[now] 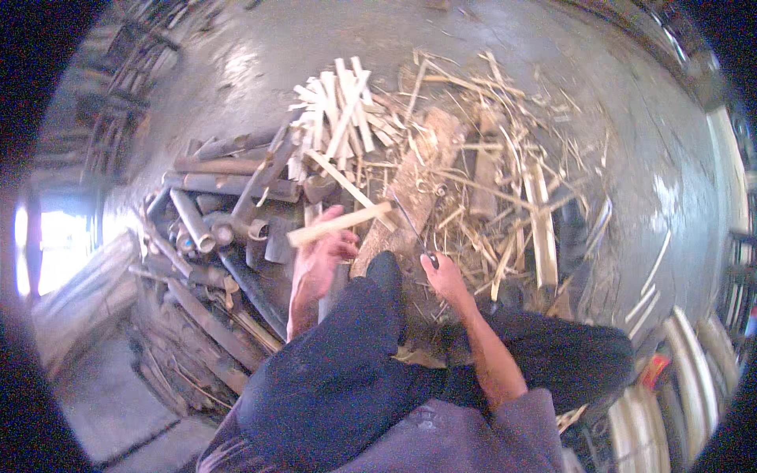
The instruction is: The person sits on the floor and uses a knife to shave thin strips from a piece of wood. They repeatedly scrape the blade along the wood to create shavings, which accumulate on the floor.
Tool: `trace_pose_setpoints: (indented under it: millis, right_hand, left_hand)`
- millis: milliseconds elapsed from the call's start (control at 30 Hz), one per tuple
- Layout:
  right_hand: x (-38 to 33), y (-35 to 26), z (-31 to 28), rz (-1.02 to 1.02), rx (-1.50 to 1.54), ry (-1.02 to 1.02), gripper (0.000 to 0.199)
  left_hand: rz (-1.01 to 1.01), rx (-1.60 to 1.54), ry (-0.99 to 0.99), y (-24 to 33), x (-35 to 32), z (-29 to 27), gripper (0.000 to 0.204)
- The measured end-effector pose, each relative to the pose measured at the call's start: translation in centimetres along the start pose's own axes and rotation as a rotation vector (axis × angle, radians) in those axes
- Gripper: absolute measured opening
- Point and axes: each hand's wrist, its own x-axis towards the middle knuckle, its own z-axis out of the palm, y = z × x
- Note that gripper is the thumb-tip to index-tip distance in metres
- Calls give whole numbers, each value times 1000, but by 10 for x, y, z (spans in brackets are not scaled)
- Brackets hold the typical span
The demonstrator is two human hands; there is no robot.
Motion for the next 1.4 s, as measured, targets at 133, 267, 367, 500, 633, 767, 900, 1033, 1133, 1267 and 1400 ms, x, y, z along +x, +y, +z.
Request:
trace_pose_setpoints:
  millis: [133, 267, 367, 500, 633, 767, 900, 1033, 1133, 1267, 1400]
  right_hand:
    - [-4, 14, 13, -123, -47, 130, 44]
    - [-11, -1, 15, 89, -68, -43, 47]
    - [-14, -13, 5, 140, -221, -73, 50]
    - [-3, 2, -7, -377, -367, 364, 55]
    - [64, -61, -46, 36, 548, 107, 77]
    - [86, -159, -69, 127, 1474, -31, 73]
    - [108, -168, -69, 212, 1571, -56, 52]
    - [97, -200, -58, 22, 1244, 313, 41]
    - [85, -214, -58, -87, 1233, 412, 42]
    - [78, -222, -52, -346, 1163, 602, 44]
    - [58, -223, -48, -451, 940, 657, 43]
  left_hand:
    - [-27, -584, -253, 9, -20, 20, 57]
    - [1, -379, 94, -10, -8, 5, 53]
    - [144, 36, 201, -13, 4, 10, 64]
    - [52, 329, 134, -12, -5, 19, 72]
    - [-94, 452, -116, -51, -19, -10, 47]
    - [-51, 797, -215, -33, -39, -6, 33]
    - [-196, 523, -333, -26, -40, -10, 41]
    - [-337, 485, -400, -11, -46, -2, 44]
    - [-278, 421, -379, -11, -51, 3, 43]
    - [-374, 330, -336, 1, -54, 16, 42]
    - [-445, 275, -303, -12, -51, 17, 41]
